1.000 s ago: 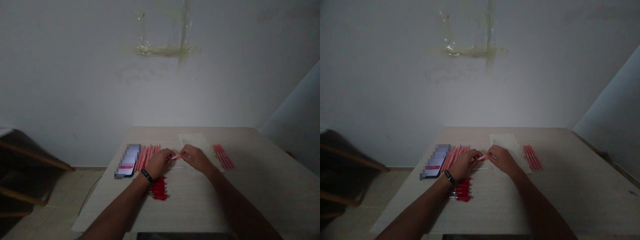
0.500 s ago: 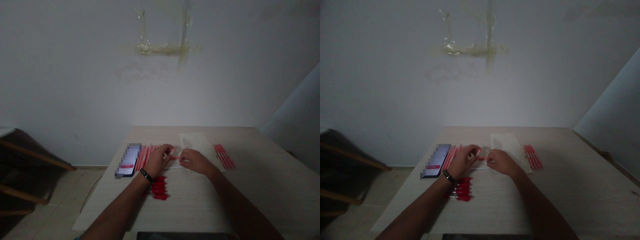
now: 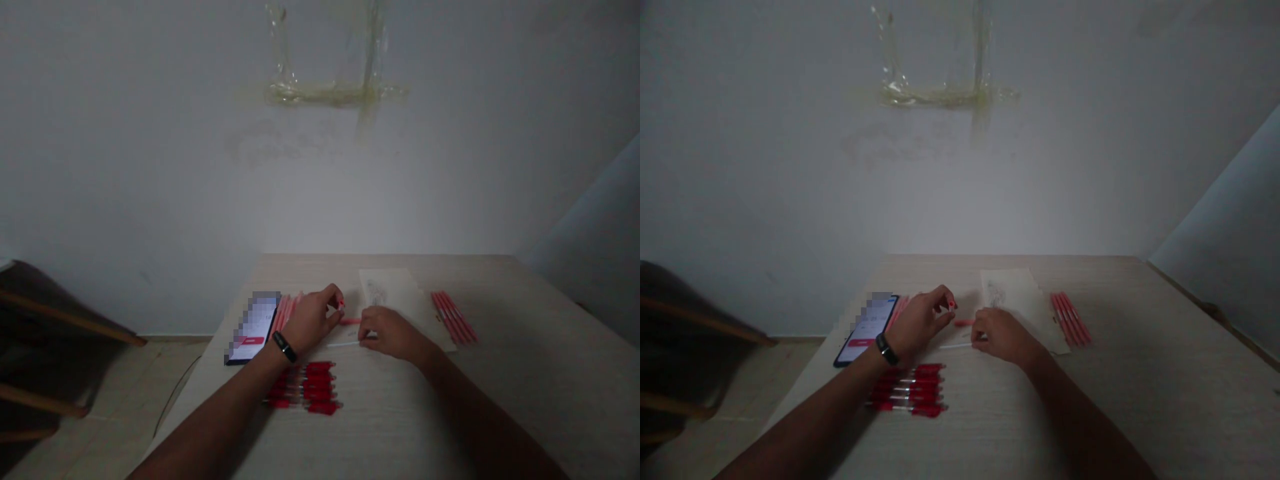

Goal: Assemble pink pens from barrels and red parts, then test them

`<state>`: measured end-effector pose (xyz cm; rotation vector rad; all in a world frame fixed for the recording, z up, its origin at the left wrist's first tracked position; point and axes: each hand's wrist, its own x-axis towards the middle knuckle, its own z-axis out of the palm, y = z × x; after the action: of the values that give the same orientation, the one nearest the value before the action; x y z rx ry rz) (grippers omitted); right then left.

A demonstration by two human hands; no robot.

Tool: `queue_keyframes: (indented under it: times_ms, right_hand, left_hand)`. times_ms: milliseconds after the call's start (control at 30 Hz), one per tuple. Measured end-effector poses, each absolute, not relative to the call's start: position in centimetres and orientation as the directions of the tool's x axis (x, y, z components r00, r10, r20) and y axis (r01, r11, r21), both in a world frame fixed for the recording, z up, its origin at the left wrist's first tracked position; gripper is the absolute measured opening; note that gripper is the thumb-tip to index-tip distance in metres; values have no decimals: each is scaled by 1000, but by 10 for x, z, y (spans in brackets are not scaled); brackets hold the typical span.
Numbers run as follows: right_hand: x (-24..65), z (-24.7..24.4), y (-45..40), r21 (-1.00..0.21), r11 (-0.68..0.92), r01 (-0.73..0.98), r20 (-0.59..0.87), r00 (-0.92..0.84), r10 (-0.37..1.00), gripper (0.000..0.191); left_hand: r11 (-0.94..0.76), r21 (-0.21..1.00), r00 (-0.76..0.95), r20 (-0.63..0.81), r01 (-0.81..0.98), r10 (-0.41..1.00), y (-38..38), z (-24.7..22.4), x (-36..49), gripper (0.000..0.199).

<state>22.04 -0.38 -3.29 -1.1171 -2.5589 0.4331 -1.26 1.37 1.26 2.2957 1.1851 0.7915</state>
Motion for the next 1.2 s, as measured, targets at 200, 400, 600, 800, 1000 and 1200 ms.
queue_keyframes:
  times_ms: [200, 400, 600, 800, 1000, 1200]
  right_hand:
    - [214, -24, -8, -381, 700, 604, 211, -680, 702, 5]
    - [215, -2, -6, -337, 720, 607, 204, -699, 685, 10]
    - [222, -3, 8, -321, 774, 546, 253, -738, 625, 15]
    - [241, -27, 18, -285, 691, 664, 466, -534, 705, 19]
    - [245, -32, 20, -291, 639, 712, 555, -419, 719, 16]
    - [242, -29, 17, -290, 611, 737, 555, -391, 734, 17]
  left_hand:
    - [-512, 702, 424, 318, 496, 848, 9, -3, -26, 4]
    - [-536, 721, 458, 333, 440, 824, 5, -7, -23, 8]
    - [-526, 640, 420, 328, 560, 846, 9, -13, -23, 10]
    - [-526, 605, 432, 309, 598, 847, 11, -15, -23, 17]
    - [-528, 557, 429, 311, 640, 848, 11, -16, -25, 21]
    - [-532, 526, 414, 334, 663, 847, 12, -16, -26, 19]
